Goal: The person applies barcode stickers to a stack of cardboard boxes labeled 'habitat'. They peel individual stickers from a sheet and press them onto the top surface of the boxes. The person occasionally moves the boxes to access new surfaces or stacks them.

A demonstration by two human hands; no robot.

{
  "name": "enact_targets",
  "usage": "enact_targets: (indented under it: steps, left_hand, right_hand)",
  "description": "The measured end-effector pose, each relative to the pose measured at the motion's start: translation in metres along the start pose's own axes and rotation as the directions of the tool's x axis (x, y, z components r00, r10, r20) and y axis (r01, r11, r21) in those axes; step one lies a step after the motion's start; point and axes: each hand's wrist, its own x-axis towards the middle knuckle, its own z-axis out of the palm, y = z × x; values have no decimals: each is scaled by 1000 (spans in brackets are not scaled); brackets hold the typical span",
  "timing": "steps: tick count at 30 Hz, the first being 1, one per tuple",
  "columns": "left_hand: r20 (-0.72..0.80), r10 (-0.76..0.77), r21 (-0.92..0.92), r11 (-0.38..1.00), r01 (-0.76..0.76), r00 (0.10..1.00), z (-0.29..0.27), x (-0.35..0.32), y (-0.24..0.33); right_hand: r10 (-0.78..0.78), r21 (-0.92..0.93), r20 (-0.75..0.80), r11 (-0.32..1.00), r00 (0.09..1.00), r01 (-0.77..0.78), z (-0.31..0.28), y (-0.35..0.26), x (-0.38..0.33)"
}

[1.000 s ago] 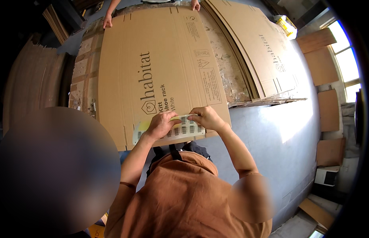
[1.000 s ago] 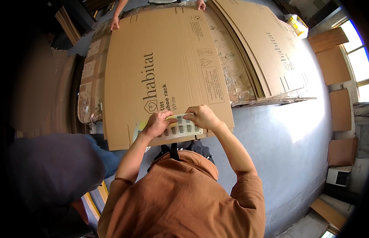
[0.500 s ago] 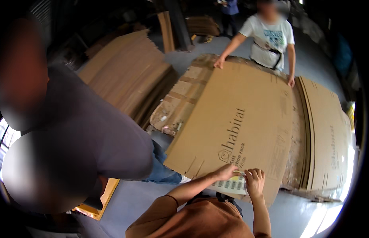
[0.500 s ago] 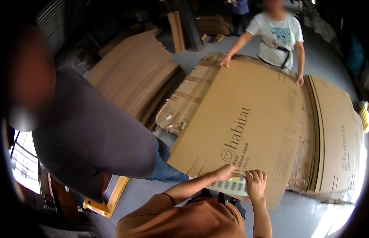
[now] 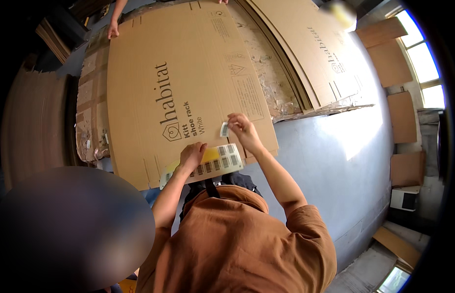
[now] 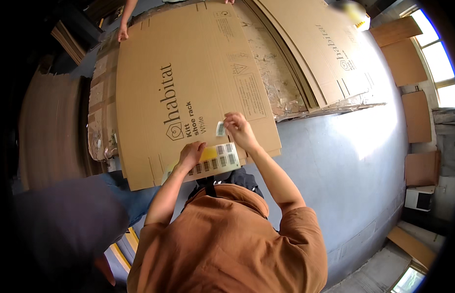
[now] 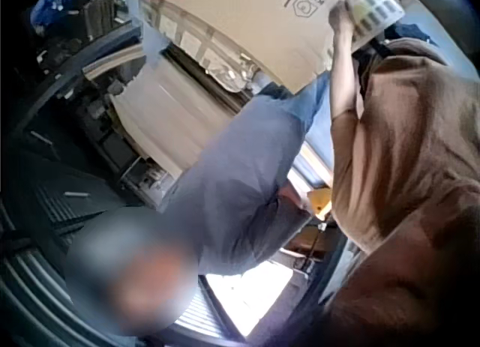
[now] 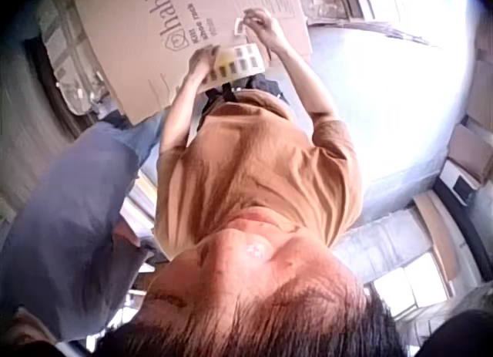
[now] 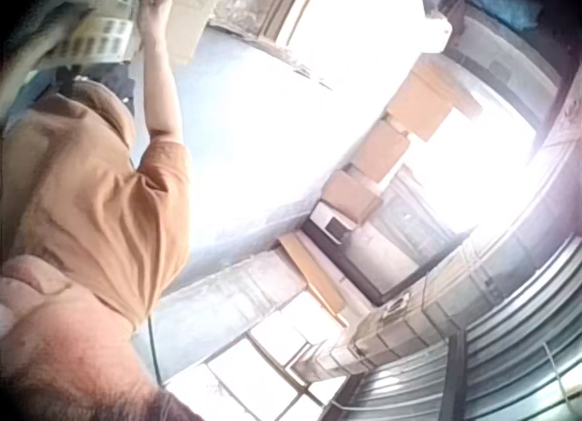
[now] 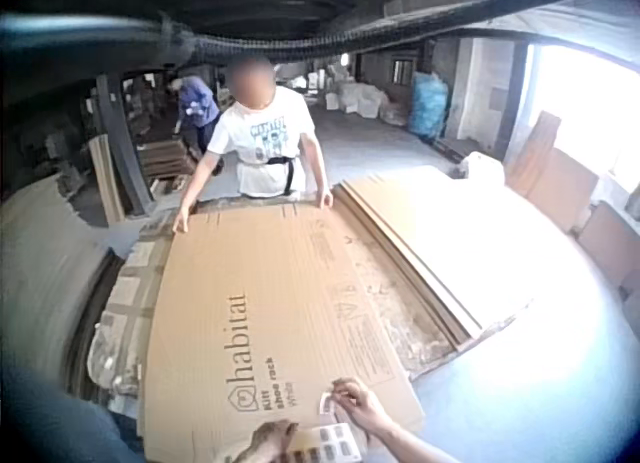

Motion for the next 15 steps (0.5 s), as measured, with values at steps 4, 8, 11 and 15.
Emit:
enact_targets:
  steps: [4,8,11,15]
  left_hand:
    - [64,249,-7,968,-249,966,18,19,17]
    - [138,220,-49,975,-216,966,50,44,15]
    - [134,238,29,969,-244,962,60,69,16]
    - [145,218,64,971,-229,965,60,83,19]
  right_hand:
    - [123,-269,-21,955,992,-124,-44,64,47]
    - [34,-496,82,868,996,11,-49,102,76]
    - [-43,-614,62,786,997,72,-39,132,96]
    - [-70,-628,101,769,992,118,-39,139,115]
